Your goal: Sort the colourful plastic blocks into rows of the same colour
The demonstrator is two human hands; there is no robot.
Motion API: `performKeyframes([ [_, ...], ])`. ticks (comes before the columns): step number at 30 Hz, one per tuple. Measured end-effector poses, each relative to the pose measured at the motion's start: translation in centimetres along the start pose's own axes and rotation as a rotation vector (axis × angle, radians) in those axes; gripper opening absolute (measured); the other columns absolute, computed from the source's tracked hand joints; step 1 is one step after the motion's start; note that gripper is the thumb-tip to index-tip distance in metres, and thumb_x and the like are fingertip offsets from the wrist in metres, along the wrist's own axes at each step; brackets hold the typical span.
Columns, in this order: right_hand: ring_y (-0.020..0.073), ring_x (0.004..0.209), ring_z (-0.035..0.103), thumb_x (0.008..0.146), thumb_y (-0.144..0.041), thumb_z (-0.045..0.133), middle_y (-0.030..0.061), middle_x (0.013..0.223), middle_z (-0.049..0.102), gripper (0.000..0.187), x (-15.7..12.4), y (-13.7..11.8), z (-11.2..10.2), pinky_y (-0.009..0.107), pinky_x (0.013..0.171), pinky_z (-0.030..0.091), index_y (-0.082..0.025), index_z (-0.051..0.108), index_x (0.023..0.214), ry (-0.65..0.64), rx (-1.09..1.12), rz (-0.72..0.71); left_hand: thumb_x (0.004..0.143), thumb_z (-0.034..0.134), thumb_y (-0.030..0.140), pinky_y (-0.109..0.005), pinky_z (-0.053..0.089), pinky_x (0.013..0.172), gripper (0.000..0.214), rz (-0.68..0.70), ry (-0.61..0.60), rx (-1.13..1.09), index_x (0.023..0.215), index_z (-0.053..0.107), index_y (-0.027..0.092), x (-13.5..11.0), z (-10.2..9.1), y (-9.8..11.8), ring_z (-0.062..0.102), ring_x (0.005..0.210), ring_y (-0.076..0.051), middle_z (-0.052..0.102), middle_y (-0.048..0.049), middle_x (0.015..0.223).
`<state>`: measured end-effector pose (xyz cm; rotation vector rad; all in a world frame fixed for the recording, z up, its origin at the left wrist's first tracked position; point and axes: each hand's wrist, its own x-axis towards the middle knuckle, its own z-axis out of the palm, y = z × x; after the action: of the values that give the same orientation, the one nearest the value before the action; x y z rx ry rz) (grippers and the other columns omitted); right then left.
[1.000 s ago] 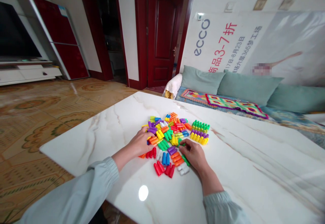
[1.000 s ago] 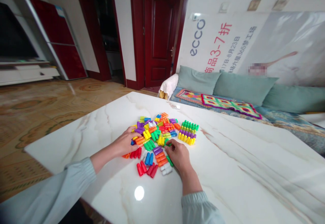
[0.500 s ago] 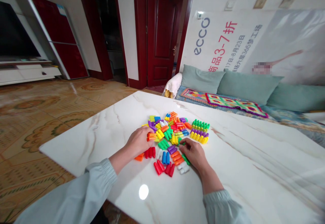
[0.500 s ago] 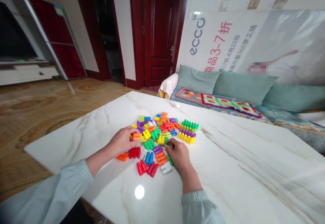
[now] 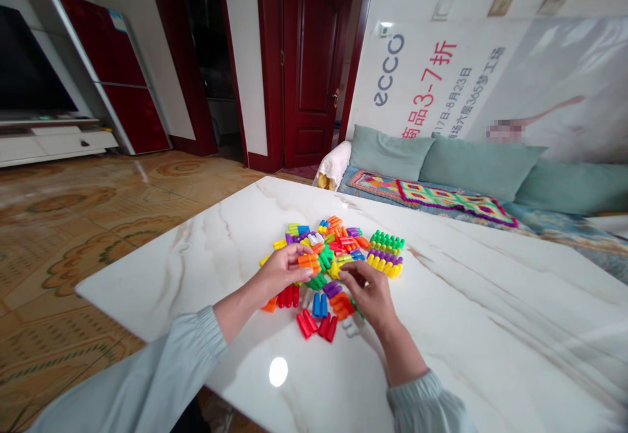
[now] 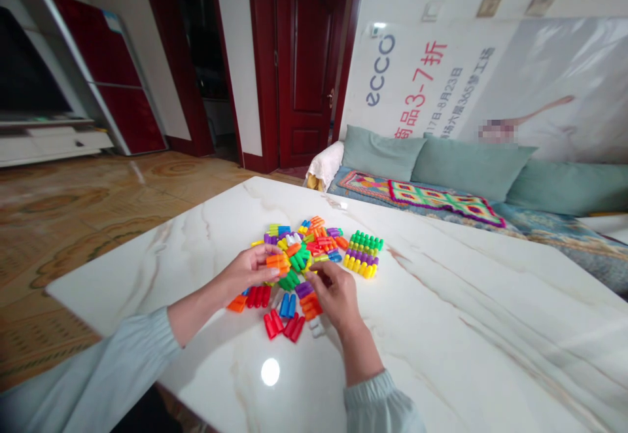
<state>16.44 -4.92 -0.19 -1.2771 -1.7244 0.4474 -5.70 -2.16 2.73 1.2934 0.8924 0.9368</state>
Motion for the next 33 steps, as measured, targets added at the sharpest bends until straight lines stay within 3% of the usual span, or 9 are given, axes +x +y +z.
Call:
performKeyframes([
  [6,0.0116,0.060,0.052,0.083,-0.042,0.064,0.0012,0.074,0.063,0.025,-0.5,-2.8,1.7,0.023,0.058,0.044,-0.018,0.067,0.090,-0.078,0.225,-0.056,0.060,0.084,0.031,-0.026,0.051,0.073,0.052,0.077,-0.005,-0.011,0.097,0.049,0.018,-0.4,1.1,-1.1,0.068,0.081,-0.017,0.068,-0.0040,0.092],
  [11,0.0118,0.061,0.055,0.076,-0.039,0.073,0.0009,0.080,0.063,0.030,-0.4,-2.5,2.3,0.023,0.057,0.047,-0.019,0.065,0.097,-0.043,0.482,0.036,0.062,0.083,0.030,-0.028,0.050,0.078,0.048,0.137,0.058,-0.059,0.095,0.050,0.018,-1.0,2.3,-0.6,0.066,0.088,-0.018,0.061,-0.0023,0.095],
  [14,0.0127,0.064,0.057,0.074,-0.036,0.076,0.0002,0.078,0.062,0.027,-0.3,-2.3,2.4,0.024,0.060,0.048,-0.019,0.065,0.091,-0.040,0.612,0.087,0.066,0.081,0.033,-0.027,0.049,0.078,0.046,0.149,0.081,-0.070,0.097,0.050,0.018,-1.2,2.7,-0.5,0.064,0.088,-0.017,0.060,-0.0028,0.096],
  [18,0.0132,0.069,0.058,0.071,-0.034,0.078,0.0010,0.082,0.062,0.021,-0.3,-2.5,2.4,0.025,0.063,0.049,-0.019,0.068,0.084,-0.017,0.630,0.070,0.070,0.079,0.033,-0.025,0.049,0.075,0.043,0.161,0.085,-0.058,0.098,0.051,0.018,-1.4,2.9,-0.7,0.062,0.084,-0.014,0.059,-0.0019,0.096],
  [24,0.0142,0.070,0.060,0.074,-0.035,0.076,0.0016,0.083,0.064,0.022,-0.3,-2.6,2.6,0.026,0.066,0.050,-0.021,0.071,0.090,-0.041,0.705,0.109,0.072,0.078,0.035,-0.024,0.049,0.072,0.039,0.134,0.027,-0.016,0.097,0.056,0.016,-1.6,3.0,-1.0,0.062,0.080,-0.014,0.062,-0.0008,0.087],
  [29,0.0131,0.072,0.060,0.073,-0.033,0.077,0.0014,0.087,0.065,0.021,-0.2,-2.5,2.4,0.024,0.066,0.050,-0.020,0.070,0.089,0.030,0.743,0.132,0.076,0.073,0.045,-0.030,0.054,0.077,0.045,0.068,-0.008,-0.052,0.106,0.065,0.014,-1.6,2.8,-0.7,0.063,0.097,-0.023,0.067,-0.0087,0.106],
  [33,0.0108,0.064,0.059,0.071,-0.034,0.079,-0.0011,0.078,0.065,0.028,-0.1,-2.8,2.3,0.023,0.061,0.050,-0.021,0.068,0.093,0.052,0.807,0.185,0.074,0.074,0.045,-0.028,0.055,0.071,0.044,0.135,0.039,0.062,0.104,0.072,0.012,-1.3,2.5,-0.5,0.063,0.097,-0.025,0.067,-0.0108,0.111],
])
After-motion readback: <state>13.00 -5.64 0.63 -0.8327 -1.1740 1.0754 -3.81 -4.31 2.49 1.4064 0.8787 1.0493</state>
